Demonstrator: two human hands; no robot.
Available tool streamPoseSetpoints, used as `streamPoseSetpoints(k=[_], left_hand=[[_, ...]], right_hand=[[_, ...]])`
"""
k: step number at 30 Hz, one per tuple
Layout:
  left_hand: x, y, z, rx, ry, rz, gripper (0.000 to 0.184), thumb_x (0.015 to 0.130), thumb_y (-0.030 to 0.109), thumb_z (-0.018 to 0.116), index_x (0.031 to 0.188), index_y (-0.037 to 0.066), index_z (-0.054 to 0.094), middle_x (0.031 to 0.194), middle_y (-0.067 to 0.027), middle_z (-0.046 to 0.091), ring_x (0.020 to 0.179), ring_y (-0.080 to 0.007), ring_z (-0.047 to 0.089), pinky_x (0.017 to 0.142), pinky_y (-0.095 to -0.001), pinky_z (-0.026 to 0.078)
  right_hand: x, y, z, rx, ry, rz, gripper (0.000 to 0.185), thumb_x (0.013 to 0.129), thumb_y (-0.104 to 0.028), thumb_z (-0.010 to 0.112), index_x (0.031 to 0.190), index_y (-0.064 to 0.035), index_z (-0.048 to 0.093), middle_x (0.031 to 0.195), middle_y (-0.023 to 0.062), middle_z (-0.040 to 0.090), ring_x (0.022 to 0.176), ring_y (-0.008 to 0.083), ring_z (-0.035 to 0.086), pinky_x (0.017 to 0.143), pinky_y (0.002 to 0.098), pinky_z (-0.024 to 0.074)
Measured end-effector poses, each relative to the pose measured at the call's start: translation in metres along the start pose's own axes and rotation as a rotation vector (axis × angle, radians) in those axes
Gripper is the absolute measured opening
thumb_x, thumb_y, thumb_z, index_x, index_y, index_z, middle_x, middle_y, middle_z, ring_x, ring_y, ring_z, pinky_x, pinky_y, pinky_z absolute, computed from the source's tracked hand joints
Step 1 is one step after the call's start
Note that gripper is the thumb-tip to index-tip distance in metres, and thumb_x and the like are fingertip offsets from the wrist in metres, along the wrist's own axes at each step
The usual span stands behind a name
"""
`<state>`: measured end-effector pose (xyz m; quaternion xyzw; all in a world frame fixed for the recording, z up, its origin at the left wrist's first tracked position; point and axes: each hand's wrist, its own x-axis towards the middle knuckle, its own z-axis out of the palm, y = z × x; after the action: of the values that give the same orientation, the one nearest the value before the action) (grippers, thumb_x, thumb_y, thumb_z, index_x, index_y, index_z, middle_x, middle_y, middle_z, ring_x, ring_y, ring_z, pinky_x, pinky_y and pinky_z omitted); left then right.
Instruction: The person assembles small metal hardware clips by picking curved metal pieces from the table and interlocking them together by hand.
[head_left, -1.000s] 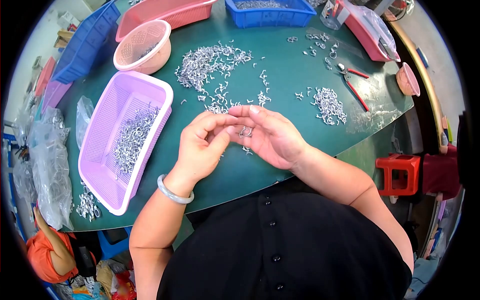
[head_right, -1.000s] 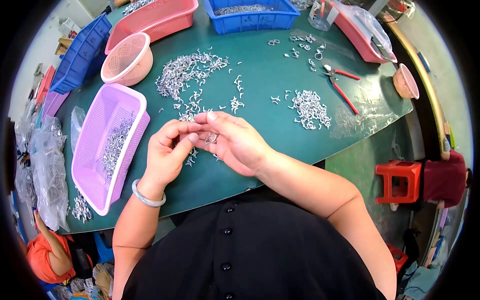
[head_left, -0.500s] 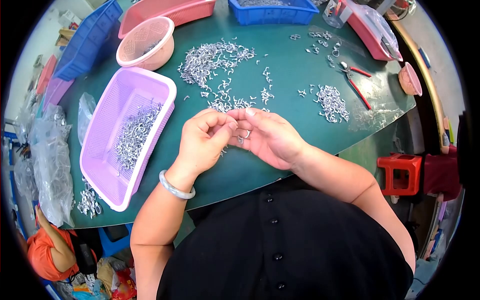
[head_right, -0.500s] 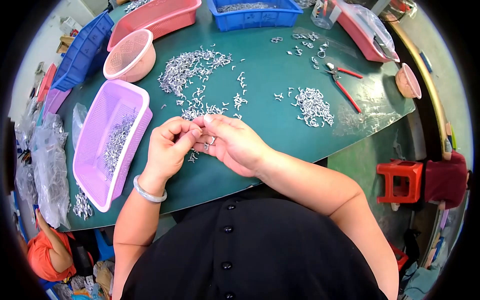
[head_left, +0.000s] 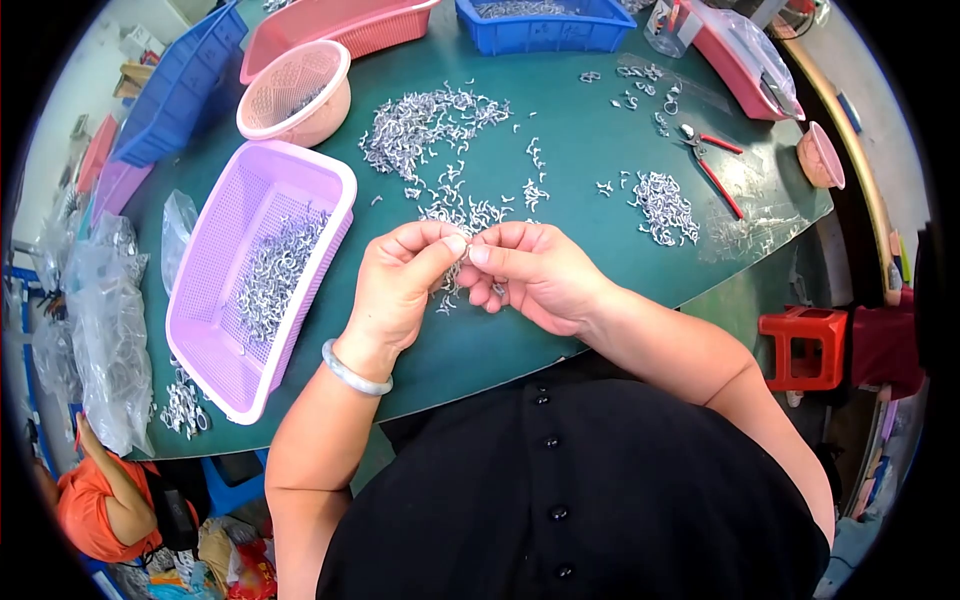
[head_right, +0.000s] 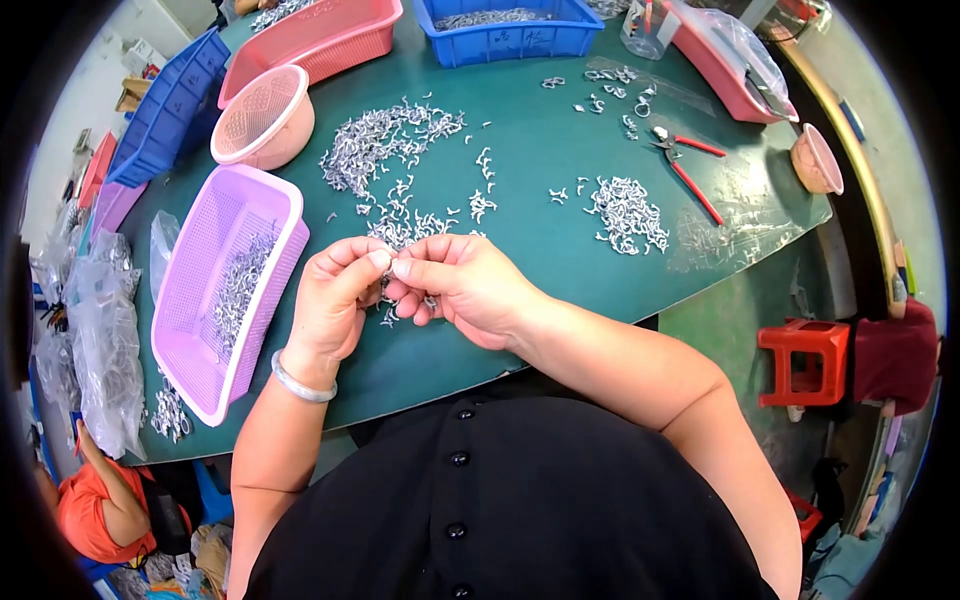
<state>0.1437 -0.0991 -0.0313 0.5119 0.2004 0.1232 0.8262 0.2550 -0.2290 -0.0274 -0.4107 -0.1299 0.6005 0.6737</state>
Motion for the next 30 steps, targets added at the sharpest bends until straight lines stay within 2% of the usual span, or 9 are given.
streamPoseSetpoints(k=[8,17,20,23,26,30], left_hand=[[-0.002,0.001,0.006,0.105,-0.043,0.165,0.006,0.081,0.002,0.056,0.084,-0.002,0.060,0.073,-0.0048,0.060,0.066,-0.0103,0.056,0.064,-0.0222,0.046],[-0.002,-0.002,0.007,0.181,-0.054,0.300,0.005,0.081,-0.001,0.055,0.084,-0.003,0.059,0.076,-0.0050,0.059,0.067,-0.0103,0.057,0.065,-0.0231,0.046],[-0.003,0.000,0.006,0.184,-0.078,0.267,0.005,0.081,0.000,0.056,0.084,-0.002,0.059,0.076,-0.0051,0.059,0.069,-0.0106,0.057,0.066,-0.0228,0.046],[-0.002,0.001,0.006,0.054,-0.054,0.097,0.007,0.081,0.004,0.058,0.085,-0.001,0.059,0.072,-0.0034,0.057,0.064,-0.0078,0.053,0.058,-0.0194,0.042],[0.001,-0.001,-0.003,-0.115,-0.112,-0.018,0.011,0.085,0.011,0.054,0.086,0.001,0.056,0.069,0.0005,0.049,0.056,-0.0040,0.038,0.047,-0.0164,0.028],[0.007,0.000,-0.011,-0.317,-0.164,-0.113,0.011,0.086,0.013,0.051,0.087,0.003,0.053,0.067,0.0013,0.045,0.054,-0.0055,0.036,0.047,-0.0168,0.029]], right_hand=[[0.003,0.004,-0.005,0.053,-0.065,0.001,0.012,0.086,-0.015,0.054,0.086,-0.0031,0.055,0.074,0.0054,0.059,0.062,0.0108,0.054,0.056,0.0227,0.0432],[0.002,0.005,-0.007,0.086,-0.131,0.000,0.010,0.087,-0.015,0.052,0.084,-0.0053,0.054,0.075,0.0047,0.059,0.062,0.0109,0.053,0.056,0.0232,0.0413],[0.001,0.004,-0.007,0.036,-0.104,-0.008,0.009,0.086,-0.014,0.052,0.084,-0.0054,0.054,0.075,0.0047,0.059,0.062,0.0111,0.054,0.056,0.0232,0.0415],[0.001,0.005,-0.008,0.005,-0.078,-0.013,0.010,0.086,-0.015,0.053,0.085,-0.0048,0.054,0.075,0.0049,0.059,0.063,0.0116,0.054,0.057,0.0234,0.0422],[0.001,0.004,-0.007,0.024,-0.080,-0.030,0.012,0.086,-0.015,0.053,0.088,-0.0037,0.055,0.077,0.0056,0.059,0.065,0.0128,0.055,0.058,0.0241,0.0433],[0.000,0.001,-0.010,0.071,-0.076,-0.046,0.015,0.087,-0.014,0.051,0.093,-0.0018,0.055,0.083,0.0078,0.059,0.071,0.0154,0.057,0.063,0.0263,0.0454]])
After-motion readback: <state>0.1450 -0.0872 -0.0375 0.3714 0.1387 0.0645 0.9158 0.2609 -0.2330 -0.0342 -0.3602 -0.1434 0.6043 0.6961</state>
